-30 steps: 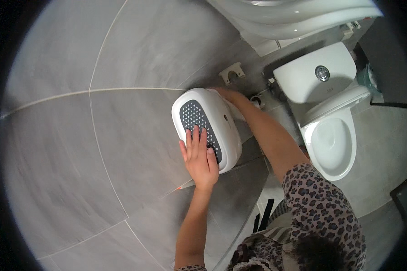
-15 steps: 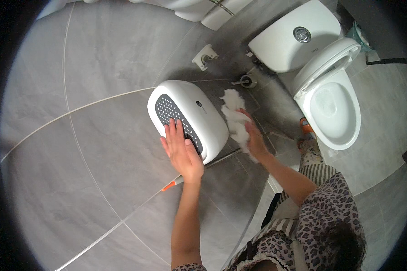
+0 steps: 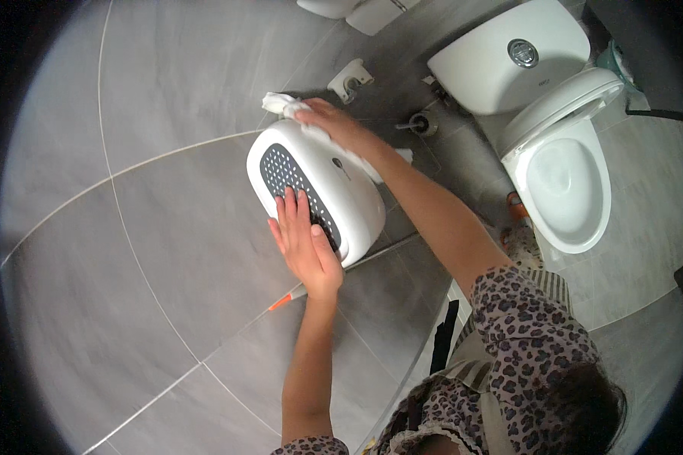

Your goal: The person wipes a wall-mounted radiator and a small white device with a cloth, then rinses the cloth in the sink. They hang the cloth on the radiator, remove a wall-mounted dispenser, rinse its components in the sink, and reassemble it.

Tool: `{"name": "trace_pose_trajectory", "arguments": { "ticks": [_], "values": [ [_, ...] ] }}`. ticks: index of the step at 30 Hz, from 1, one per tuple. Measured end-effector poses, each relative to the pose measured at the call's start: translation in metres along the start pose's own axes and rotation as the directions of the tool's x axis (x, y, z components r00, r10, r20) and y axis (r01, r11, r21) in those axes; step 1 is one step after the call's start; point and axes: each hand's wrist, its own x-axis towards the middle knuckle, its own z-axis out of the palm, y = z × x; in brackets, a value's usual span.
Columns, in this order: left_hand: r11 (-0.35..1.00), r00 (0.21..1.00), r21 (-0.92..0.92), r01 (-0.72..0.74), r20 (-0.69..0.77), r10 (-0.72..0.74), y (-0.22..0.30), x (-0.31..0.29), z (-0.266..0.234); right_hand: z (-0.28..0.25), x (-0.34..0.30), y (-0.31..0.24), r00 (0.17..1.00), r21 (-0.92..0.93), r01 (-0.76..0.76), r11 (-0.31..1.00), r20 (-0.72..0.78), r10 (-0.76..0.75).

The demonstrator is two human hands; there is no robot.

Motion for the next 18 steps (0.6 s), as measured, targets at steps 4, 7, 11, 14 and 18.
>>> {"name": "trace_pose_trajectory", "arguments": {
  "ticks": [4,7,11,14,18],
  "values": [
    [1.0,1.0,-0.011,-0.005,-0.025,0.005,-0.001,-0.003,0.0,-0.006,-0.007,0.027,0.916,0.392,-0.399,0.829,0.13,0.379],
    [1.0,0.999,-0.012,-0.002,-0.051,0.001,-0.004,-0.004,0.002,-0.005,-0.052,0.058,0.921,0.427,-0.357,0.831,0.01,0.39],
    [1.0,0.994,-0.021,0.011,-0.113,-0.014,-0.012,-0.016,0.003,0.018,-0.137,0.054,0.889,0.493,-0.386,0.78,-0.028,0.458],
    [0.996,0.984,-0.08,-0.041,-0.174,0.026,-0.003,-0.008,0.003,0.039,-0.164,0.069,0.91,0.715,-0.18,0.676,-0.14,0.391],
    [1.0,0.984,0.005,-0.022,-0.177,0.023,-0.023,-0.026,0.007,0.096,-0.207,0.026,0.933,0.897,-0.097,0.432,-0.07,0.354]
  ]
}}
